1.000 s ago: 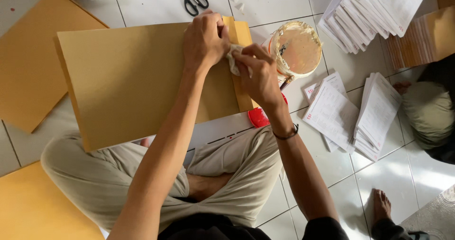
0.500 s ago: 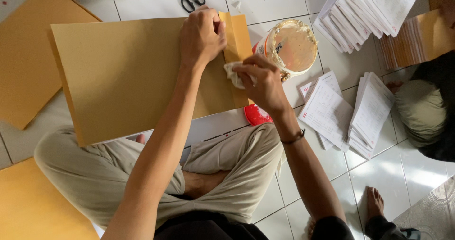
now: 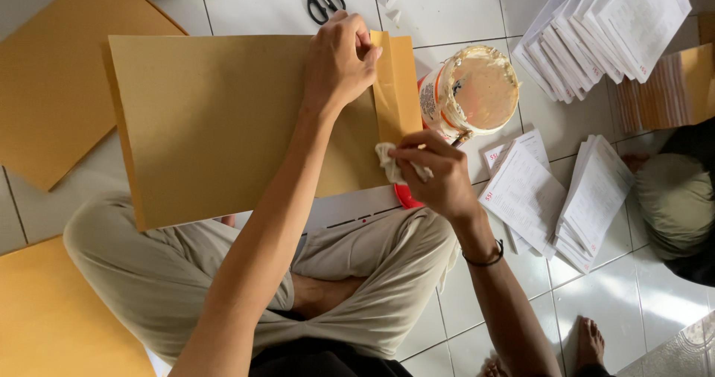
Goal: The person sits on the floor and applies glue to the edge of a brown paper sheet using a brush. They then fold the glued edge over and wipe it with a cloth. This process is repeated for another sheet.
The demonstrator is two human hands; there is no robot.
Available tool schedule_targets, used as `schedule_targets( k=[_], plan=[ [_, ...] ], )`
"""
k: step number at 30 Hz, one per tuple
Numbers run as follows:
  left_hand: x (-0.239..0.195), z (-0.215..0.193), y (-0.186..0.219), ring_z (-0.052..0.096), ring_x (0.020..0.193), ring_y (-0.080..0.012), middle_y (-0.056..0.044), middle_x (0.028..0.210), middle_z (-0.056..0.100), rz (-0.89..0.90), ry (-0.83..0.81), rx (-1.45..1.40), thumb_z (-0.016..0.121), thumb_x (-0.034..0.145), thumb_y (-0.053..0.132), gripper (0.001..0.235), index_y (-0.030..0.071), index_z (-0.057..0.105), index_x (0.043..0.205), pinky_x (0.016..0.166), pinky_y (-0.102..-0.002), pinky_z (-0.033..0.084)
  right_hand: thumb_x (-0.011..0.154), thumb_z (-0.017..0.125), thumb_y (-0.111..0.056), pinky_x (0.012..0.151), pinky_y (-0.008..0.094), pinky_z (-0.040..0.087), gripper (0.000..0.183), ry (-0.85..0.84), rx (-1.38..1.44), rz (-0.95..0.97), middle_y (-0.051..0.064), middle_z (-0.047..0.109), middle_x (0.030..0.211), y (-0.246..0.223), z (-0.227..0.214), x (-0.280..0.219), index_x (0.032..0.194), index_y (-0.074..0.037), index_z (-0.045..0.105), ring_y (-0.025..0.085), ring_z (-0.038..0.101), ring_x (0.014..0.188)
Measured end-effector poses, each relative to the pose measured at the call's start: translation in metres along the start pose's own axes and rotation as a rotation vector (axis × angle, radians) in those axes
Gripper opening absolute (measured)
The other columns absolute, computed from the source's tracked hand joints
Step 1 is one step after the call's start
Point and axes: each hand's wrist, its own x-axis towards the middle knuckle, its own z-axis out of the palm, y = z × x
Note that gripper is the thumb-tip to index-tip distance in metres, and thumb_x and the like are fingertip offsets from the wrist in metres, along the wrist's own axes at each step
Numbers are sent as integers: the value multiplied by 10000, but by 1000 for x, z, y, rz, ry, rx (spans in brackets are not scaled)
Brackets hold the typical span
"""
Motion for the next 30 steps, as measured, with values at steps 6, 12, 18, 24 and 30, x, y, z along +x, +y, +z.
schedule_targets(
  k=[6, 12, 18, 24, 30],
  plan=[
    [4, -2, -5, 666, 913, -199, -36, 1054, 598, -3, -25, 2, 834, 792, 152, 357, 131, 550, 1006, 742, -387, 522, 932, 719, 94, 729, 329, 542, 114, 130, -112, -34, 120, 681, 988, 50, 14, 76, 996, 33, 791, 230, 686, 825],
    [7, -3, -4, 645, 780, -211, -14, 934, 669, -49, -45, -39, 789, 796, 91, 132, 119, 690, 878, 690, -349, 507, 992, 623, 88, 739, 418, 495, 118, 90, -165, -106, 153, 647, 989, 39, 14, 76, 941, 85, 729, 323, 599, 865],
    [10, 4, -7, 630, 659, -216, -77, 790, 671, 16, 42, -94, 531, 787, -84, 207, 52, 687, 789, 587, -343, 495, 981, 626, 111, 837, 370, 519, 134, -6, -39, -63, 157, 667, 1046, 1, 4, 21, 1006, 54, 744, 292, 625, 889],
    [8, -1, 2, 618, 622, -251, -143, 954, 668, -118, -26, -98, 447, 912, 27, 295, 30, 735, 850, 570, -394, 480, 971, 672, 115, 699, 324, 547, 155, 69, -103, -65, 167, 641, 1024, 54, 13, 71, 1048, 44, 787, 252, 676, 838],
    [10, -3, 4, 581, 615, -288, -172, 881, 602, -169, -59, -133, 437, 997, 171, 357, 7, 599, 724, 614, -426, 474, 925, 635, 144, 559, 330, 459, 130, 120, -131, -234, 176, 571, 867, 73, 24, 132, 942, 119, 762, 258, 571, 681]
  ],
)
